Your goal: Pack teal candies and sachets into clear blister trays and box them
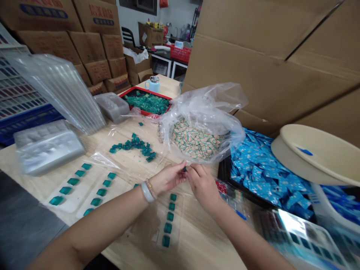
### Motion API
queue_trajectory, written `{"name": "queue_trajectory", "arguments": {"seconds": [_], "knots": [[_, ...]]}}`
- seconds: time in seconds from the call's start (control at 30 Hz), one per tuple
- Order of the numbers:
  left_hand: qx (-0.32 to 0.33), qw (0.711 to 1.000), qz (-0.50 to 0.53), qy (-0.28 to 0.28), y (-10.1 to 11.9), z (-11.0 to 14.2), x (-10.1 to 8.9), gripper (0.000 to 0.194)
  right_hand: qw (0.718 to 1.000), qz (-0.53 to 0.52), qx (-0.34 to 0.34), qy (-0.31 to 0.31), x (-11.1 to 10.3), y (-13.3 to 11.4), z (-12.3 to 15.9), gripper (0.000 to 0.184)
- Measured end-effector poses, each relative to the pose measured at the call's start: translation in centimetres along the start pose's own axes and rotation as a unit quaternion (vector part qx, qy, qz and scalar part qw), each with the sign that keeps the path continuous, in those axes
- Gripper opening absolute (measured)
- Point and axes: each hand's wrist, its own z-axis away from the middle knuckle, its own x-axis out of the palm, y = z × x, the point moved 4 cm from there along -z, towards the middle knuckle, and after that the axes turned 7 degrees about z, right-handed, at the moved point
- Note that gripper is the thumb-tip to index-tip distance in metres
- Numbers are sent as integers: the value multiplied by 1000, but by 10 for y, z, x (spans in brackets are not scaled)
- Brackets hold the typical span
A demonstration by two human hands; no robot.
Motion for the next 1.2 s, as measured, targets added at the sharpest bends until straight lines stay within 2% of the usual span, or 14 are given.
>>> {"name": "queue_trajectory", "arguments": {"seconds": [0.2, 0.3, 0.33, 0.37, 0.43, 0.5, 0.53, 0.6, 0.7, 0.83, 0.9, 0.97, 1.1, 1.2], "knots": [[-70, 997, -25, -18, 3, -4, -8, 20, 993, 68, -75, -68, -1, 7, -9, 21], [16, 972, -234, -4, 10, -6, -20, 21, 989, 57, -36, -135, 12, 17, -5, 22], [79, 935, -345, 7, 15, -5, -24, 19, 986, 47, -6, -161, 19, 22, -4, 22], [147, 875, -461, 20, 21, -3, -27, 17, 981, 35, 20, -190, 28, 26, -2, 23], [247, 714, -654, 34, 28, 1, -33, 17, 964, 16, 43, -261, 46, 31, 0, 22], [270, 578, -770, 32, 26, 2, -40, 16, 942, 14, 28, -333, 64, 29, 0, 22], [265, 533, -803, 29, 23, 1, -43, 15, 933, 17, 18, -360, 71, 26, 0, 22], [252, 480, -840, 29, 18, -1, -46, 14, 922, 38, 2, -385, 81, 21, -2, 21], [243, 457, -855, 32, 17, 1, -43, 15, 922, 84, -32, -376, 83, 17, -4, 18], [273, 488, -829, 18, 51, 20, -41, 19, 938, 90, -41, -331, 71, 21, -8, 17], [273, 503, -817, 74, 80, 29, -51, 18, 965, 62, -8, -253, 62, 21, -22, 24], [237, 499, -819, 154, 103, 36, -68, 19, 982, -5, 11, -186, 61, 12, -44, 26], [187, 489, -827, 206, 111, 42, -90, 17, 970, -166, 1, -176, 94, -28, -97, 22], [196, 502, -816, 209, 106, 51, -97, 20, 968, -188, 46, -159, 123, -47, -132, 23]]}}
